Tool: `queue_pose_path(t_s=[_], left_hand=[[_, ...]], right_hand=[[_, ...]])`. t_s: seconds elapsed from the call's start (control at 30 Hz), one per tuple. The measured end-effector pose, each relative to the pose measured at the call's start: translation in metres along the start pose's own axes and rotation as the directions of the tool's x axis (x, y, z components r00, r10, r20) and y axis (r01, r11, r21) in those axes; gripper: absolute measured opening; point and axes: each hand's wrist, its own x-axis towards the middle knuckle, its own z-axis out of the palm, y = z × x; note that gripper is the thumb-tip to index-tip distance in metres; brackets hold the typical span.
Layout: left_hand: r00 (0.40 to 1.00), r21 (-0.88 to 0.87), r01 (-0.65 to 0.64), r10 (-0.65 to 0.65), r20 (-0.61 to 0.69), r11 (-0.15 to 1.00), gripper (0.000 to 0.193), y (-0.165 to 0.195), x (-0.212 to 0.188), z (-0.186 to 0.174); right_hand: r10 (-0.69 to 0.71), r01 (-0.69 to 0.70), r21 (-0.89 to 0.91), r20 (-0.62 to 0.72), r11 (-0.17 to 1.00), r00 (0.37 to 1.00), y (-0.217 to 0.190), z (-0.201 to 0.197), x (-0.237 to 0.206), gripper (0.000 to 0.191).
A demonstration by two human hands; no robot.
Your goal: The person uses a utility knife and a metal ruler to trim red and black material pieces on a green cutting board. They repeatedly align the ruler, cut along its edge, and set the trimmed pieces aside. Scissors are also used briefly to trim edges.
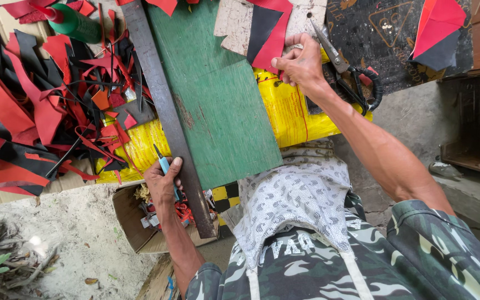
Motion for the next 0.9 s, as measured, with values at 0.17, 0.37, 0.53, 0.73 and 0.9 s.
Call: queue_pose_path(t_s=[0.17,0.37,0.53,0.73,0.9], left_hand=[[1.000,-0.005,0.016,-0.016,-0.002,1.000,0.027,0.001,-0.001,0.000],[1.000,-0.018,0.012,-0.012,0.012,1.000,0.027,-0.004,0.000,-0.001],[0.999,0.049,-0.020,0.018,0.029,0.999,0.028,-0.004,-0.008,-0.003],[0.997,0.033,-0.077,0.077,-0.015,0.996,0.028,0.026,-0.030,-0.025],[0.993,-0.104,-0.110,0.105,-0.055,0.989,0.025,0.068,-0.053,-0.040]], right_hand=[[-0.120,0.119,-0.101,0.003,0.988,0.993,0.001,0.004,-0.004,0.053],[-0.203,0.206,-0.197,0.037,0.959,0.979,0.005,0.005,-0.009,0.063],[0.093,-0.093,0.074,0.010,0.993,0.996,-0.002,0.000,0.003,0.060],[-0.069,-0.048,0.457,0.236,0.888,0.969,-0.040,-0.016,-0.021,0.045],[-0.069,-0.122,0.417,0.414,0.901,0.908,-0.061,0.027,-0.051,0.051]])
